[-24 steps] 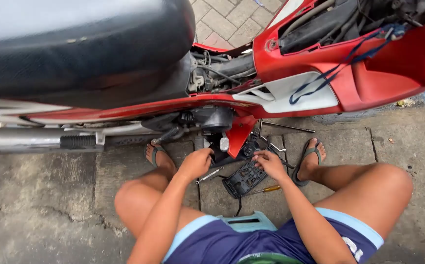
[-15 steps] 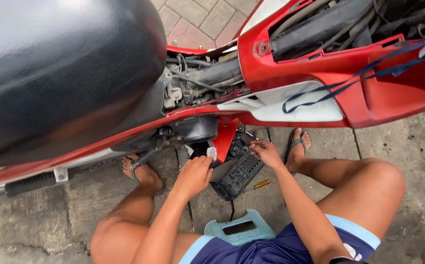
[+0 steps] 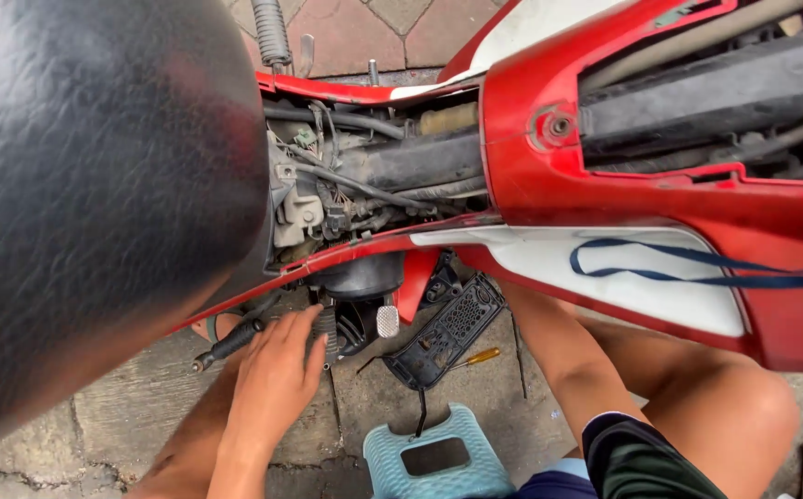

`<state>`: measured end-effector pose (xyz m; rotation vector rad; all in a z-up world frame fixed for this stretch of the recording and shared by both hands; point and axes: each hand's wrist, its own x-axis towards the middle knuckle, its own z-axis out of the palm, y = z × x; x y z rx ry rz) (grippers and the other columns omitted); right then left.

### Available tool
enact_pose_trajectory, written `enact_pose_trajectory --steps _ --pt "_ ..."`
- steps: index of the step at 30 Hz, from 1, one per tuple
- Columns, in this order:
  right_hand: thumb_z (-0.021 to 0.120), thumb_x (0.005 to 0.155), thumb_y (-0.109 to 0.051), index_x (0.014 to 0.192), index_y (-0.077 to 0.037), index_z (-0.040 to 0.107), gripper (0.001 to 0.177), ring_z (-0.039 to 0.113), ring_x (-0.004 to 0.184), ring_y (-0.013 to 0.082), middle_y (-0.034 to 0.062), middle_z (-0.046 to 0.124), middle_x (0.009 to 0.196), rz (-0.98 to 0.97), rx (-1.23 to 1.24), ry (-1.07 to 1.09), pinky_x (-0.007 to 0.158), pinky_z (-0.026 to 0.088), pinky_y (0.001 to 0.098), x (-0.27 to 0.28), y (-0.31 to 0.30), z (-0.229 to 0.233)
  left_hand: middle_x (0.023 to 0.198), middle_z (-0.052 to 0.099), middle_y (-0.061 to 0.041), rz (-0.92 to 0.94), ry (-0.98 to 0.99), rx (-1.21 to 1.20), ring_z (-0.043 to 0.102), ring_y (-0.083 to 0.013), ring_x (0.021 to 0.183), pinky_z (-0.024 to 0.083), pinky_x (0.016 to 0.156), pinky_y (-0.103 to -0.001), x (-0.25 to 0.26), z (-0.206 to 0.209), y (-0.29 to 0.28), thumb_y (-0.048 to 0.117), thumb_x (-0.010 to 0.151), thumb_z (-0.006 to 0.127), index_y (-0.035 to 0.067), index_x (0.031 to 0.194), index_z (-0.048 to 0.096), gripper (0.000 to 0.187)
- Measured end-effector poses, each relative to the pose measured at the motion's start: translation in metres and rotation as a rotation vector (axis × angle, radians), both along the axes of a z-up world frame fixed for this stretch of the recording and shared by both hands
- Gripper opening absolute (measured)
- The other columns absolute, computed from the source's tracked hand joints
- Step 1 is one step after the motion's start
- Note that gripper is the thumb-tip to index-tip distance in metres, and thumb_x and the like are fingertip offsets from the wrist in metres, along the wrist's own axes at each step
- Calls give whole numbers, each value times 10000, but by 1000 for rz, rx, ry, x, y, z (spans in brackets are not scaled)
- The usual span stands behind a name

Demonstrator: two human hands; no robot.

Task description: The person works on a red motorcycle, using a T-handle wrench to tighten bolts on the handlebar area and under the seat. They remove the seat to access the internal components and continue using the wrench on the frame.

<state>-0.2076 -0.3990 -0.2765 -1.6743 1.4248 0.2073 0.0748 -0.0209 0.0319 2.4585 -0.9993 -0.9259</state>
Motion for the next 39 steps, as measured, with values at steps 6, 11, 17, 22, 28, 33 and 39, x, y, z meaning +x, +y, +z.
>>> enact_pose_trajectory --steps 6,11,17,22,28,33,39 --pt "530 934 -115 1212 14 717 359 719 1053 394 245 745 1096 116 -20 94 924 508 544 30 -13 -20 1292 654 -47 -41 38 19 618 -293 1167 486 970 -489 0 -11 -3 299 1009 522 133 1442 520 464" --pt "527 923 -132 1211 -6 722 369 719 1071 402 233 750 1105 184 -33 172 948 487 571 10 21 -31 1319 654 -45 -46 24 10 628 -291 1170 445 1021 -462 0 -27 7 331 1009 512 140 1451 522 481" --pt "523 910 -151 1209 -30 727 382 718 1091 410 219 756 1116 296 -49 256 976 461 603 12 25 -39 1220 697 2 -95 -144 -54 649 -261 1085 419 1022 -422 7 -15 0 334 980 552 141 1368 607 437" --pt "519 899 -168 1207 -50 732 392 718 1109 418 208 760 1124 369 -75 329 1000 439 630 0 9 -65 1129 699 -22 -81 -141 -72 645 -272 1027 435 980 -432 6 -9 -4 318 988 559 115 1348 615 417" --pt "515 886 -187 1205 -74 737 405 717 1130 426 193 766 1135 452 -166 394 1029 413 662 -18 -7 -74 1237 671 -48 -11 -32 -137 630 -295 1113 469 972 -473 -1 -7 -6 269 1003 535 114 1365 559 394" --pt "512 875 -204 1203 -94 742 415 716 1147 433 182 771 1144 502 -308 439 1053 391 688 -20 -46 -47 1339 632 -69 -24 -6 -87 599 -336 1194 466 1004 -518 -2 -7 -9 271 1024 512 110 1416 534 424" --pt "508 862 -223 1201 -119 747 428 716 1168 442 168 777 1155 493 -463 494 1082 365 720 -55 -81 -39 1172 707 -161 -29 -5 -238 678 -338 1144 523 969 -504 -7 22 -13 193 1007 576 31 1362 598 391"
